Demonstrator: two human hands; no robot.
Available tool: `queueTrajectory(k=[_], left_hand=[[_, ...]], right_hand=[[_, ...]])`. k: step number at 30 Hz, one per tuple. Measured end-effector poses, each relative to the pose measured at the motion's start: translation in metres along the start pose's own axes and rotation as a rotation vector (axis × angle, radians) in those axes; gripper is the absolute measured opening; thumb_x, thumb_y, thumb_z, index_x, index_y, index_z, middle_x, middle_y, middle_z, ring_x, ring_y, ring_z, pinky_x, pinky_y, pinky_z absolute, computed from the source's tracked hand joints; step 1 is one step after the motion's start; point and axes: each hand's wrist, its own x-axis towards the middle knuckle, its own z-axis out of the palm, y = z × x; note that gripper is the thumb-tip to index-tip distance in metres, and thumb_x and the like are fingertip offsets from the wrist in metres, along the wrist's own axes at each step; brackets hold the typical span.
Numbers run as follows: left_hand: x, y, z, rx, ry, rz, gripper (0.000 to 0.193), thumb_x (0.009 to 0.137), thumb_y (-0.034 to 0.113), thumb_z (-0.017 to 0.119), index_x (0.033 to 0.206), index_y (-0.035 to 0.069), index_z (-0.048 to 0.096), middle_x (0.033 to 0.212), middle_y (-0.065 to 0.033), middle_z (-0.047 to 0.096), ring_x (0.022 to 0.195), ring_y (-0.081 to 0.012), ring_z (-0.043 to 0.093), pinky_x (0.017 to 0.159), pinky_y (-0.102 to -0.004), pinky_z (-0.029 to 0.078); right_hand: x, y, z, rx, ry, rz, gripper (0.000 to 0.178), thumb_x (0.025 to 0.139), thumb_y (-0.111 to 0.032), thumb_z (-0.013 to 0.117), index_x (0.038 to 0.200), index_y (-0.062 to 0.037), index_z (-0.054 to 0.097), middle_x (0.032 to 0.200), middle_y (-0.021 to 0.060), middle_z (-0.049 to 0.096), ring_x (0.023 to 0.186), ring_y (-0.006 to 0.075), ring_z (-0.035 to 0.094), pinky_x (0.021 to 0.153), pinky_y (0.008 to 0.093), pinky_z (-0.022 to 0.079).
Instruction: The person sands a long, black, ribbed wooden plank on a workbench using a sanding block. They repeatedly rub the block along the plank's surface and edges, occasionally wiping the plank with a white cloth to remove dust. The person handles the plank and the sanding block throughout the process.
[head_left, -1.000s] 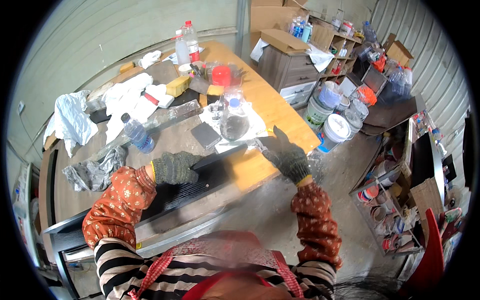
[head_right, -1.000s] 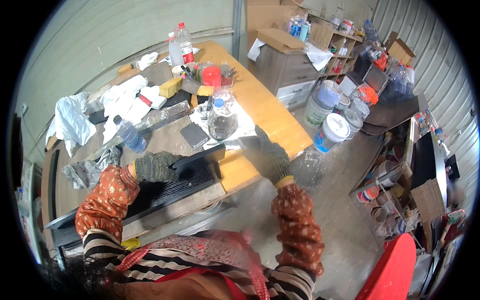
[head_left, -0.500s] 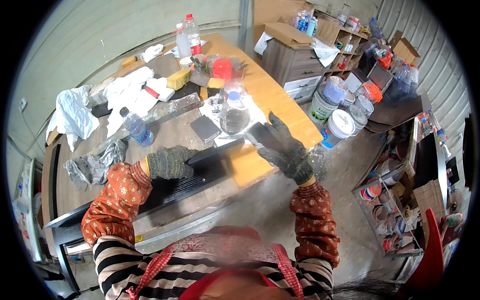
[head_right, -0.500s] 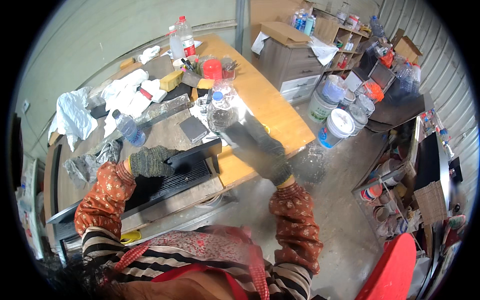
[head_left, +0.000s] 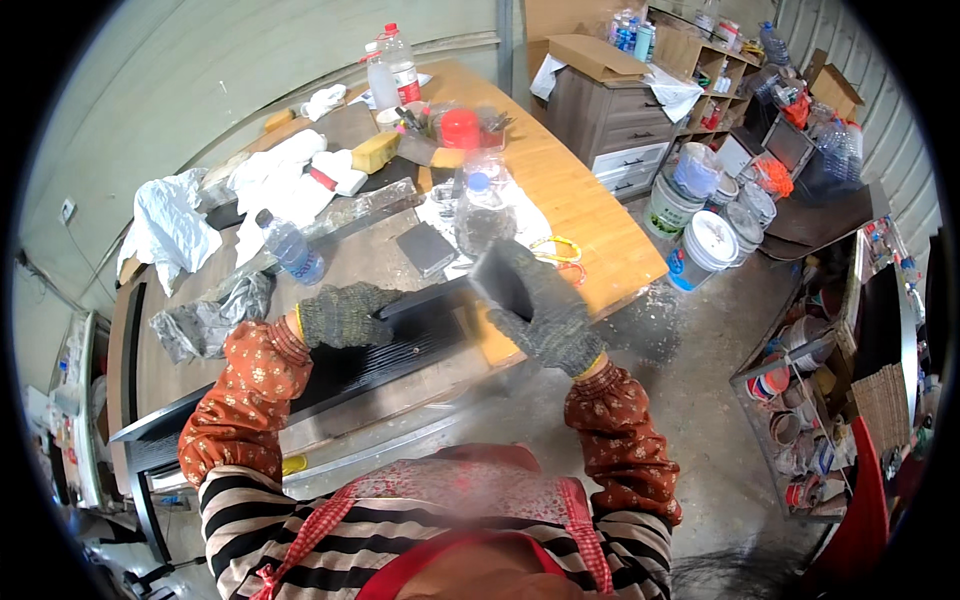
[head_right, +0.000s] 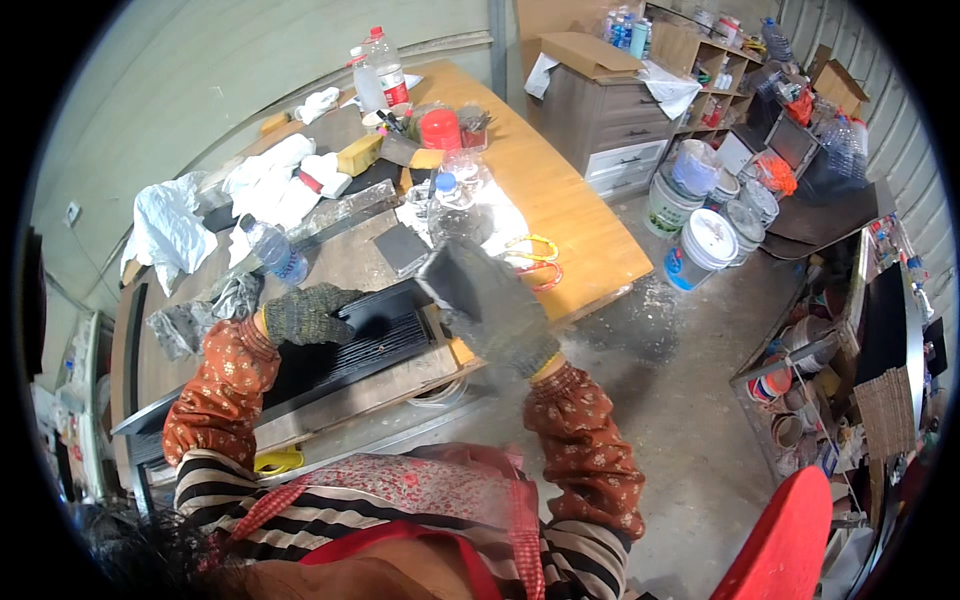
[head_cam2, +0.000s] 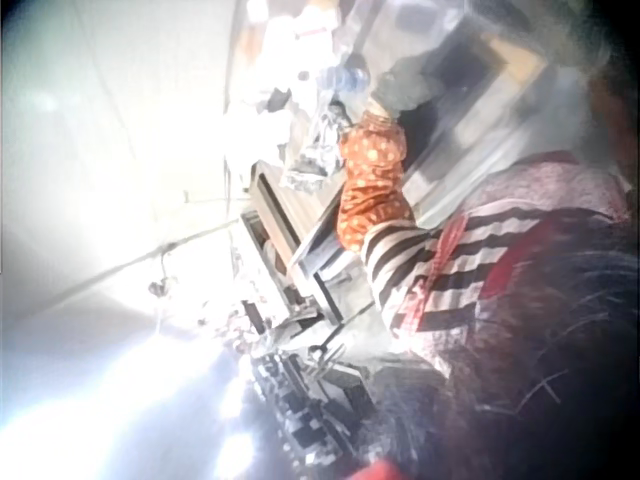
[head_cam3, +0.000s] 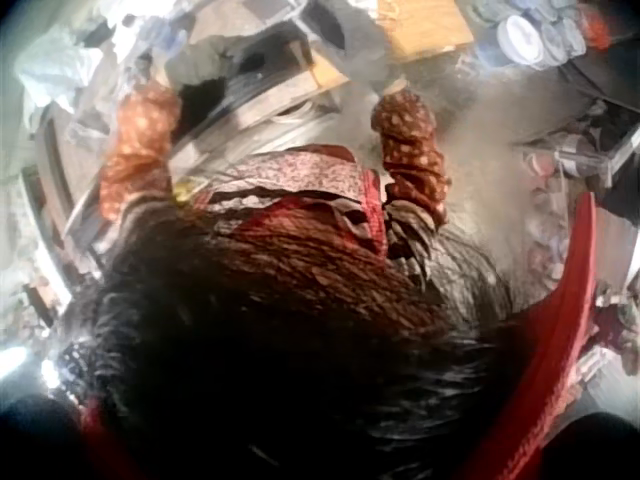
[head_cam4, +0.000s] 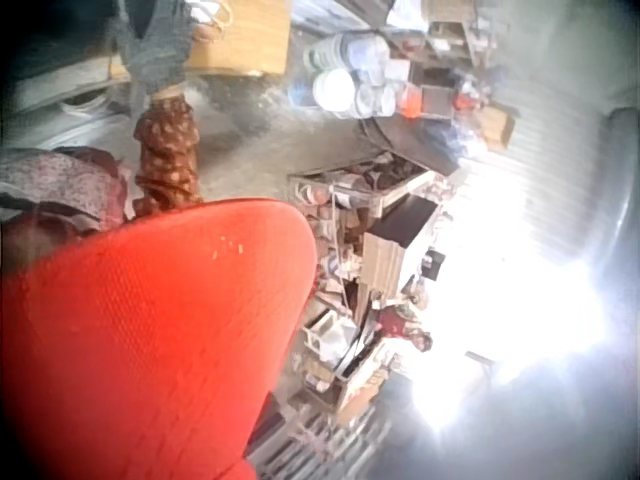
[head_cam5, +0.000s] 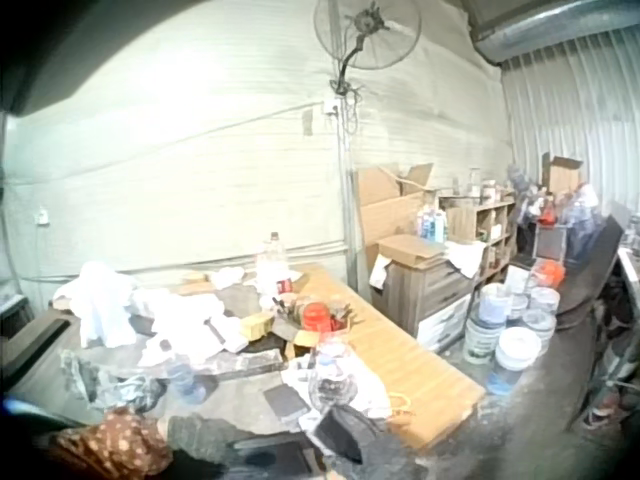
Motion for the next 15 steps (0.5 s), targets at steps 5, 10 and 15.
queueTrajectory(k=[5, 10, 15], left_hand=[[-0.005, 0.015, 0.003, 0.058, -0.041, -0.113, 0.070, 0.085, 0.031, 0.070, 0.147, 0.011, 0.046, 0.108, -0.0230, 0.068, 0.100, -0.0384, 0.065, 0.086, -0.0467, 0.051], [-0.017, 0.016, 0.055, 0.125, 0.141, 0.018, 0.069, 0.090, 0.028, 0.063, 0.151, 0.008, 0.037, 0.136, -0.0282, 0.054, 0.122, -0.0410, 0.057, 0.100, -0.0465, 0.048], [-0.016, 0.040, 0.116, 0.769, 0.367, -0.009, 0.067, 0.090, 0.038, 0.061, 0.147, 0.007, 0.044, 0.143, -0.0346, 0.044, 0.131, -0.0522, 0.047, 0.108, -0.0584, 0.040]], right_hand=[[-0.017, 0.024, -0.019, -0.325, -0.092, 0.277, 0.082, 0.081, -0.022, 0.081, 0.150, -0.0034, 0.039, 0.132, 0.0230, 0.058, 0.121, 0.0363, 0.059, 0.102, 0.0431, 0.048], [-0.045, 0.037, 0.006, 0.178, 0.206, 0.266, 0.082, 0.086, -0.015, 0.077, 0.153, -0.0034, 0.033, 0.153, 0.0206, 0.041, 0.139, 0.0321, 0.044, 0.112, 0.0402, 0.039], [-0.063, 0.068, 0.023, 0.197, 0.156, 0.332, 0.076, 0.089, -0.009, 0.072, 0.153, -0.0007, 0.032, 0.158, 0.0178, 0.035, 0.144, 0.0275, 0.037, 0.116, 0.0380, 0.032]])
